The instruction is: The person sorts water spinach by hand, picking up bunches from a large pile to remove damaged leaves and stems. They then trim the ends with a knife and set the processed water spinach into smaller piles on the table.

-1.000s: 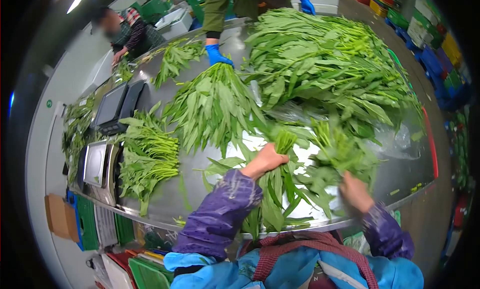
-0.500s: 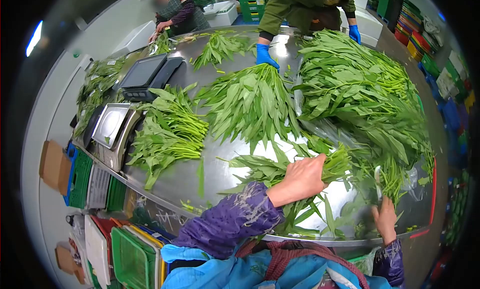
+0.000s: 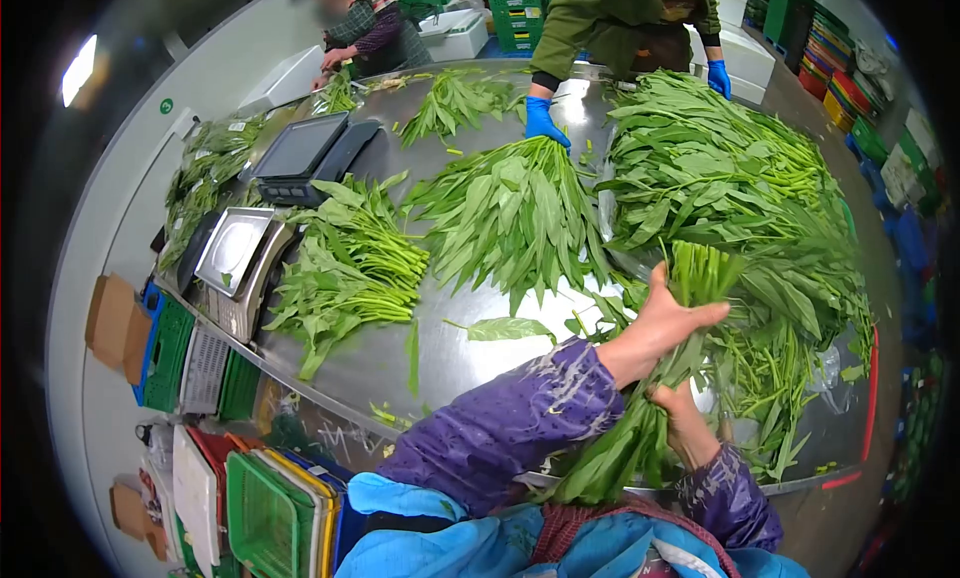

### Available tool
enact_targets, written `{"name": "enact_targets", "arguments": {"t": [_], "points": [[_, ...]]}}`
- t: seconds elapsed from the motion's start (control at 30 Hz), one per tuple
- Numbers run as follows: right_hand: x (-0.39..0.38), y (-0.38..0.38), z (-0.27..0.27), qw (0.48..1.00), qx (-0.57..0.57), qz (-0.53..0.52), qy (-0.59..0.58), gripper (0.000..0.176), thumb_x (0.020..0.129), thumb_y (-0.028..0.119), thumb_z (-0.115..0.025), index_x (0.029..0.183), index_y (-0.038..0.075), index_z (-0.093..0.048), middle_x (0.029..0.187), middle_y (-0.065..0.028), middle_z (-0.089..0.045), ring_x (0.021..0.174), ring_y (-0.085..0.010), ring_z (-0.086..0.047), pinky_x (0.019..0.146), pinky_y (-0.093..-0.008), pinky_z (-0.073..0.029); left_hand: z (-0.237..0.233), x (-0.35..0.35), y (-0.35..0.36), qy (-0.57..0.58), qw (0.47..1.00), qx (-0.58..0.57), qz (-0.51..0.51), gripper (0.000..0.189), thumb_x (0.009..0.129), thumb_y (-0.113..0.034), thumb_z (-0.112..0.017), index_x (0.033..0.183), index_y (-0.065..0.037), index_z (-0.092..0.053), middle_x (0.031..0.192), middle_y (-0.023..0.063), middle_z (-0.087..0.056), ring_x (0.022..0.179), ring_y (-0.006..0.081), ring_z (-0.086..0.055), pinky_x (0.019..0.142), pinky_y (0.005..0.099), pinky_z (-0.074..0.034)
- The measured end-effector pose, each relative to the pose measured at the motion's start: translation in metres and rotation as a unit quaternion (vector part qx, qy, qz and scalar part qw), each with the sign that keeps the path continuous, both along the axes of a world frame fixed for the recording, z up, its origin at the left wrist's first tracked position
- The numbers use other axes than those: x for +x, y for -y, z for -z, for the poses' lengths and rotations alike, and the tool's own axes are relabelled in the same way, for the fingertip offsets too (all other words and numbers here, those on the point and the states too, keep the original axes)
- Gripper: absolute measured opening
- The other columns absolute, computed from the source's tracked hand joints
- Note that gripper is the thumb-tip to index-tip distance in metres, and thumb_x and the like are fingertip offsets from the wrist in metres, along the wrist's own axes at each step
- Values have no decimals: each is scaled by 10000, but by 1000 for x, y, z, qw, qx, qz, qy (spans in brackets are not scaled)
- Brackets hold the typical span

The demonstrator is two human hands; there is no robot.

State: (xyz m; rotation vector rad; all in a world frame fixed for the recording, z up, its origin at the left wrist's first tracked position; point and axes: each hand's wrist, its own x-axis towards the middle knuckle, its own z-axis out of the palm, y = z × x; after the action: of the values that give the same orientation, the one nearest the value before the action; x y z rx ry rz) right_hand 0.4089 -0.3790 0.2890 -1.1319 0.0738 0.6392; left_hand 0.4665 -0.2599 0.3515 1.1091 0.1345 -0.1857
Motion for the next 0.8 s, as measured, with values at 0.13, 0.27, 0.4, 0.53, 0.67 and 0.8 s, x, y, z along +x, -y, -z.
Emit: {"name": "enact_targets", "arguments": {"t": [0.13,0.27,0.4,0.53,0.67,0.8], "points": [[-3,33,2,985,22,62,-157,626,722,274,-672,1220,30,-382,1060,-97,-537,944,-224,-570,772,-362,-514,16,-8,-41,3,983,143,112,1111,677,-310,-775,1382,20,17,1362,294,-227,1267,314,-293,1015,366,-294],[3,42,4,986,20,94,-136,530,706,283,-703,1120,43,-474,927,-67,-581,788,-197,-602,727,-347,-527,19,-41,-77,-76,960,216,160,1179,686,-489,-710,1375,24,97,1409,307,-95,1325,346,-163,1068,379,-191],[-2,10,0,986,34,164,12,535,705,190,-714,1146,25,-460,961,-57,-573,861,-167,-575,740,-310,-506,66,-88,-48,-54,948,186,253,1254,643,-612,-679,1366,45,108,1415,306,-41,1338,361,-97,1082,393,-152],[-10,6,1,989,-9,130,75,506,728,142,-699,1149,2,-456,1066,-72,-554,933,-158,-551,781,-291,-473,93,-97,-43,9,918,328,222,1193,679,-465,-724,1370,33,112,1400,267,-137,1314,337,-170,1070,369,-187],[-17,0,-6,984,0,152,94,539,737,180,-711,1164,-5,-438,1055,-72,-553,920,-162,-550,819,-294,-452,71,-97,-33,-26,962,78,260,1124,708,-304,-756,1380,15,87,1369,194,-247,1270,263,-258,1040,327,-242],[-17,3,4,968,-26,214,132,544,767,232,-697,1168,-8,-419,1045,-70,-534,900,-156,-537,796,-290,-450,62,-102,-9,-69,957,2,283,1092,711,-274,-759,1386,-10,57,1339,151,-298,1226,206,-311,1021,307,-262]]}}
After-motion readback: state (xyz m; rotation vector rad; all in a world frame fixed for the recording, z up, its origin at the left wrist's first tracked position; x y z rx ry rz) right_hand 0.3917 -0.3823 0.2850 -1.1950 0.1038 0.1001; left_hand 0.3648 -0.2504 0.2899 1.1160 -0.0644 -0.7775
